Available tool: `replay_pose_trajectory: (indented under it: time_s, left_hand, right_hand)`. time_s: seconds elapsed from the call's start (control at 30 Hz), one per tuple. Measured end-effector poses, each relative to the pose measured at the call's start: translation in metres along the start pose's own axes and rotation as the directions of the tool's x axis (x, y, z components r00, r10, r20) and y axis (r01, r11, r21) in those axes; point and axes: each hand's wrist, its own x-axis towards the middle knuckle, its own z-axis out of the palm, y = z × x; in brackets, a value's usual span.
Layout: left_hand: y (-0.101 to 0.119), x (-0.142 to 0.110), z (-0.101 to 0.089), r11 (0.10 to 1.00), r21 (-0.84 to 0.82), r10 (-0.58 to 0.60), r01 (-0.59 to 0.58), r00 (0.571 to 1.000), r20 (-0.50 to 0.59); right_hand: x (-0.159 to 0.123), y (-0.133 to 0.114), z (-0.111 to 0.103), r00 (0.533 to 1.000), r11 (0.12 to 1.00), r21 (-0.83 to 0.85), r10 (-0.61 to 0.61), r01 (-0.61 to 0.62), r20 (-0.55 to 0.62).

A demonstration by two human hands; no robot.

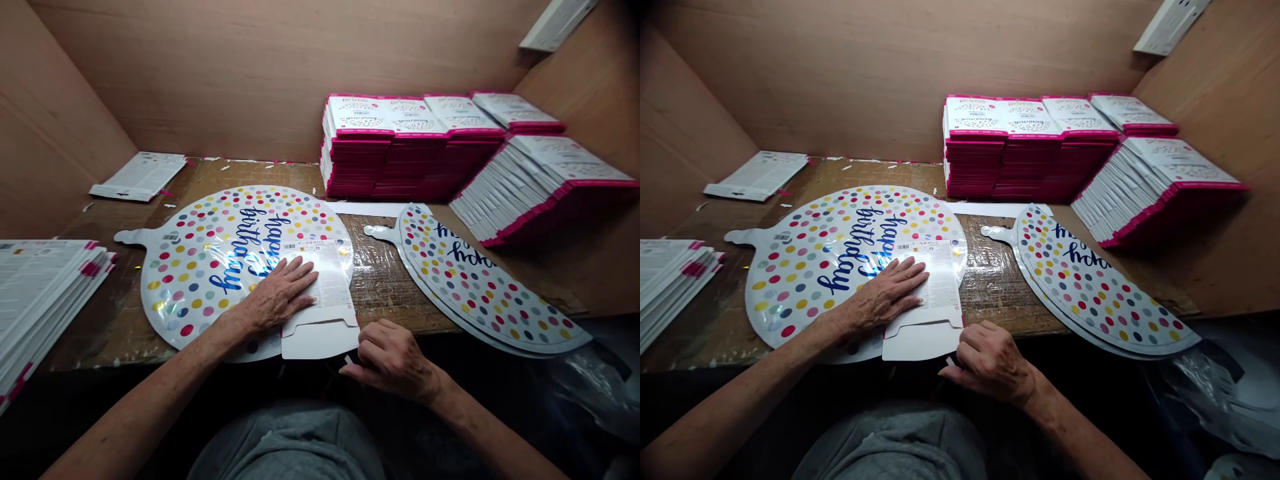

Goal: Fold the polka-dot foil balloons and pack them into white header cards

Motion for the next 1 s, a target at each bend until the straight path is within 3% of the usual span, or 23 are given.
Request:
replay_pose_trajectory:
  time_s: [0.1,0.23,0.37,0.5,0.57,0.63,0.73,0.8,0.87,0.93,1.0]
  left_hand:
    - [0.005,0.001,-0.001,1.000,-0.018,0.011,-0.012,0.997,-0.078]
    - [0.026,-0.021,-0.003,0.998,-0.063,-0.007,-0.013,0.955,-0.295]
    - [0.047,-0.055,0.002,0.994,-0.074,0.059,-0.082,0.960,-0.275]
    - [0.057,-0.070,0.010,0.997,-0.078,-0.004,-0.018,0.959,-0.283]
    - [0.061,-0.066,0.010,0.996,-0.092,-0.043,0.016,0.954,-0.298]
    - [0.064,-0.058,0.009,0.990,-0.107,-0.121,0.092,0.941,-0.315]
    - [0.064,-0.042,0.009,0.946,-0.081,-0.323,0.314,0.883,-0.340]
    - [0.061,-0.033,0.013,0.887,-0.031,-0.439,0.462,0.818,-0.373]
    - [0.058,-0.028,0.020,0.845,0.003,-0.485,0.535,0.768,-0.417]
    - [0.058,-0.028,0.027,0.837,-0.005,-0.486,0.547,0.740,-0.466]
    - [0.063,-0.031,0.028,0.847,-0.072,-0.488,0.526,0.718,-0.496]
  right_hand:
    - [-0.008,-0.006,0.012,0.992,0.996,-0.083,0.014,-0.024,-0.124]
    - [0.000,-0.008,0.029,0.994,0.985,-0.171,-0.051,0.035,-0.092]
    - [0.000,-0.006,0.035,0.993,0.980,-0.192,-0.069,0.049,-0.098]
    - [0.002,-0.005,0.034,0.989,0.993,-0.111,-0.056,0.041,-0.136]
    - [0.009,-0.005,0.034,0.987,0.999,-0.025,0.016,-0.020,-0.161]
    - [0.019,-0.006,0.035,0.973,0.982,0.095,0.177,-0.164,-0.146]
    - [0.028,-0.006,0.038,0.915,0.910,0.184,0.393,-0.371,-0.095]
    - [0.027,-0.006,0.039,0.932,0.936,0.085,0.348,-0.340,-0.098]
    - [0.018,-0.005,0.039,0.976,0.977,-0.062,0.196,-0.202,-0.099]
    - [0.007,-0.006,0.038,0.993,0.986,-0.143,0.069,-0.082,-0.099]
    - [-0.002,-0.007,0.036,0.986,0.988,-0.148,0.027,-0.051,-0.163]
